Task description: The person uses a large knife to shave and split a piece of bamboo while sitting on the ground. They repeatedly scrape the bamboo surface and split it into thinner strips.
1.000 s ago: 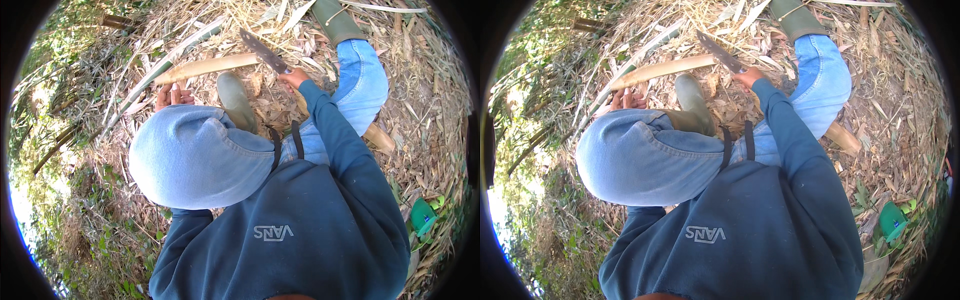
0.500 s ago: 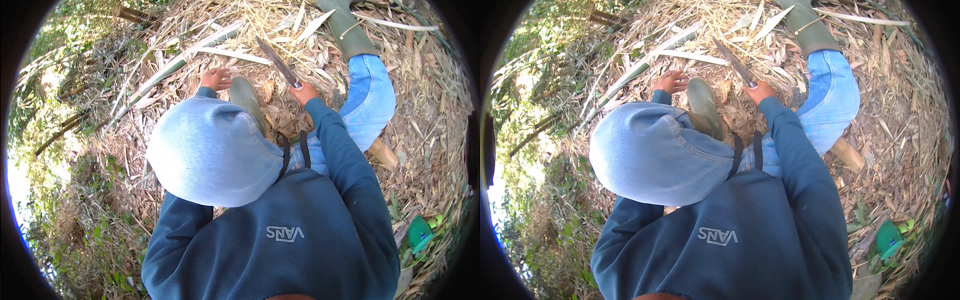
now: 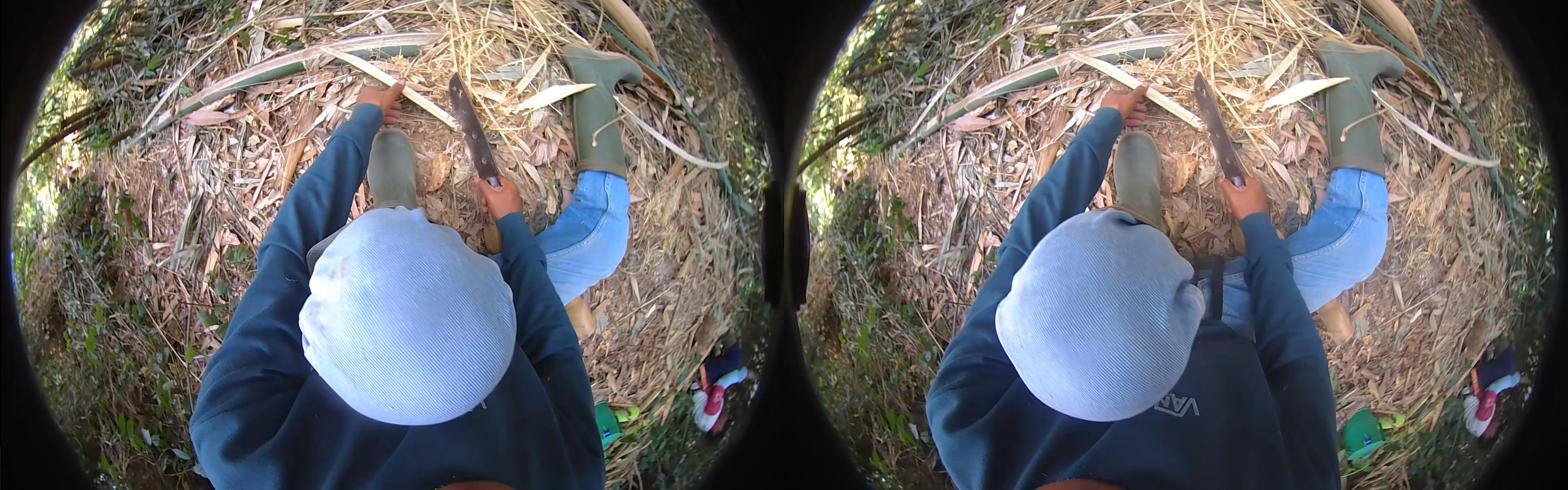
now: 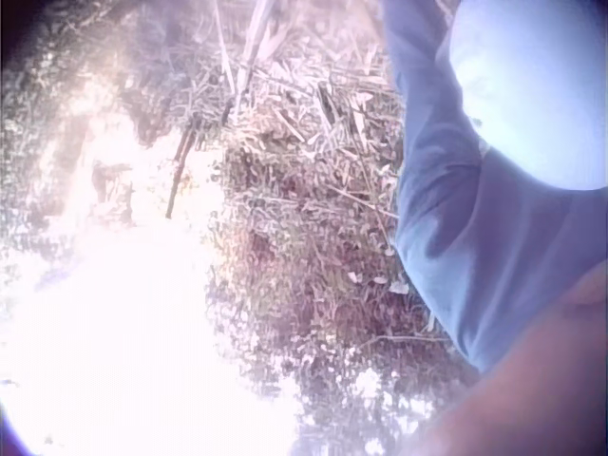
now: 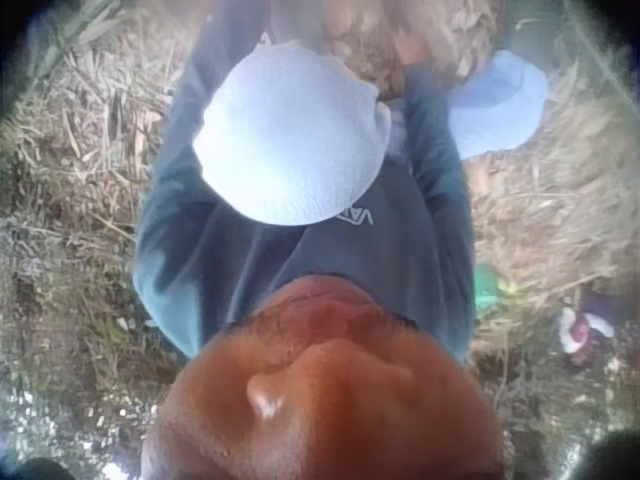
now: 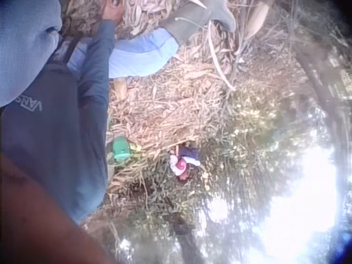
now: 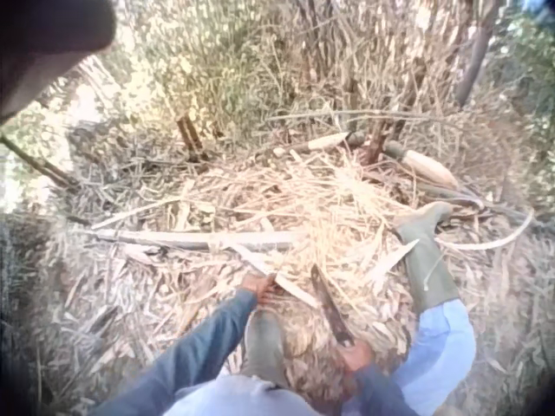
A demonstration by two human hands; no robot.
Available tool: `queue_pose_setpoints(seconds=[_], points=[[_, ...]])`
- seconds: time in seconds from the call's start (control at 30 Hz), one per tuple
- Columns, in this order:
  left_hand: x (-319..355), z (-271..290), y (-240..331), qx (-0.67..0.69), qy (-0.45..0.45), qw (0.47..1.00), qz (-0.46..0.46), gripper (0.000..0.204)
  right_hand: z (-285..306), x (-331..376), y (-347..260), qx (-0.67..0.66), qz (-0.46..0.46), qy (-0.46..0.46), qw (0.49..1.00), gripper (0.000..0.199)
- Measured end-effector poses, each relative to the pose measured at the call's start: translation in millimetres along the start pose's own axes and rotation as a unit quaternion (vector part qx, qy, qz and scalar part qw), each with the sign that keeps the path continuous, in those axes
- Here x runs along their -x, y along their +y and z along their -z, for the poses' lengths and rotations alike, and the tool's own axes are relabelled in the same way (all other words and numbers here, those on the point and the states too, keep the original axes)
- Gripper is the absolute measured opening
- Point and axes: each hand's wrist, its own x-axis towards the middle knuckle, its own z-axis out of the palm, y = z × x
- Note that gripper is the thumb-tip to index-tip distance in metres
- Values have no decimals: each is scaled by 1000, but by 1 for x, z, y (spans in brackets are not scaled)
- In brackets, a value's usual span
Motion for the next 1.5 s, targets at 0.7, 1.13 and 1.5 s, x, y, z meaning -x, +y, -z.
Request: queue_pose_setpoints(seconds=[0.7, 1.13, 1.5], points=[[75, -38, -10, 8, 134, 921, -365, 26, -23, 28, -3, 179, 73, 39, 980, 44], [96, 31, 14, 190, 201, 878, -391, 22, 56, 56, 18, 202, 87, 78, 973, 42], [131, 8, -31, 390, -202, 893, -94, 29, 83, 35, 35, 177, 100, 68, 977, 41]])
